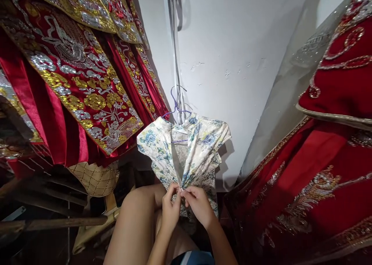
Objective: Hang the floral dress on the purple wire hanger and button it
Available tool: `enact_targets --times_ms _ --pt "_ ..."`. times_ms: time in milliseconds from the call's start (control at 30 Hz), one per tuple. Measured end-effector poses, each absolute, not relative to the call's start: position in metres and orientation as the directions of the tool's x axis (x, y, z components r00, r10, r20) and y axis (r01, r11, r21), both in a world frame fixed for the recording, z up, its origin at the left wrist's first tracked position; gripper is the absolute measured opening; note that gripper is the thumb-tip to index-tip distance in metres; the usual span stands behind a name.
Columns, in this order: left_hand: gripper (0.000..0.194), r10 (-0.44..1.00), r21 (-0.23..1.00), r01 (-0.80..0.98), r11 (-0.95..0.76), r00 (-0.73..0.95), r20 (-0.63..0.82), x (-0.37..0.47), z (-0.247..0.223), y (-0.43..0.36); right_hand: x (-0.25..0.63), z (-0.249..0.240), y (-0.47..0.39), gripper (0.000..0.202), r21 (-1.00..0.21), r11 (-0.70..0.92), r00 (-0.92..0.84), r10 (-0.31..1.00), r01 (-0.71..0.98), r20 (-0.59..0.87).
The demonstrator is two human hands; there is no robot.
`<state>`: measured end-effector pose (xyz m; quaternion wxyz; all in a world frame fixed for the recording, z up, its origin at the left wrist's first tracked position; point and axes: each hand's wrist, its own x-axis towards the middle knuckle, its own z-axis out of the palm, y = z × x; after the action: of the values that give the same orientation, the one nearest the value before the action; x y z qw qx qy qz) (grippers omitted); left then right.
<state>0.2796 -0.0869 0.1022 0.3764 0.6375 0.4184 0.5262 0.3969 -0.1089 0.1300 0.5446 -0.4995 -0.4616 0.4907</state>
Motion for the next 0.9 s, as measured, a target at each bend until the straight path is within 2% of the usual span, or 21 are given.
enact_targets --times_ms 200,367,500,633,733,800,900 --pt "0.019 0.94 0.936 0.139 -0.323 0.159 0.301 0.278 0.102 -0.091 0.384 0.125 -0.102 0.038 -0.974 -0.008 0.078 0.997 -0.225 -0.026" --pt "0.022 0.926 0.91 0.177 -0.375 0.122 0.358 0.284 0.103 -0.09 0.383 0.123 -0.102 0.037 -0.961 -0.004 0.157 0.986 -0.277 -0.049" --pt "0.023 0.932 0.914 0.186 -0.36 0.126 0.341 0.289 0.1 -0.088 0.399 0.16 -0.096 0.031 -0.972 -0.008 0.177 0.983 -0.233 -0.05" --pt "0.024 0.942 0.928 0.197 -0.317 0.181 0.283 0.294 0.098 -0.08 0.426 0.246 -0.049 0.025 -0.987 0.134 0.143 0.982 -0.085 0.121" --pt "0.025 0.935 0.921 0.211 -0.328 0.211 0.284 0.293 0.095 -0.074 0.432 0.299 -0.004 0.02 -0.959 0.265 0.148 0.957 -0.097 0.25" --pt "0.024 0.929 0.911 0.226 -0.344 0.224 0.295 0.288 0.097 -0.07 0.428 0.313 0.014 0.02 -0.952 0.286 0.12 0.955 -0.111 0.273" --pt "0.017 0.901 0.88 0.245 -0.407 0.266 0.342 0.277 0.117 -0.058 0.418 0.304 0.016 0.019 -0.934 0.349 0.023 0.937 -0.082 0.348"
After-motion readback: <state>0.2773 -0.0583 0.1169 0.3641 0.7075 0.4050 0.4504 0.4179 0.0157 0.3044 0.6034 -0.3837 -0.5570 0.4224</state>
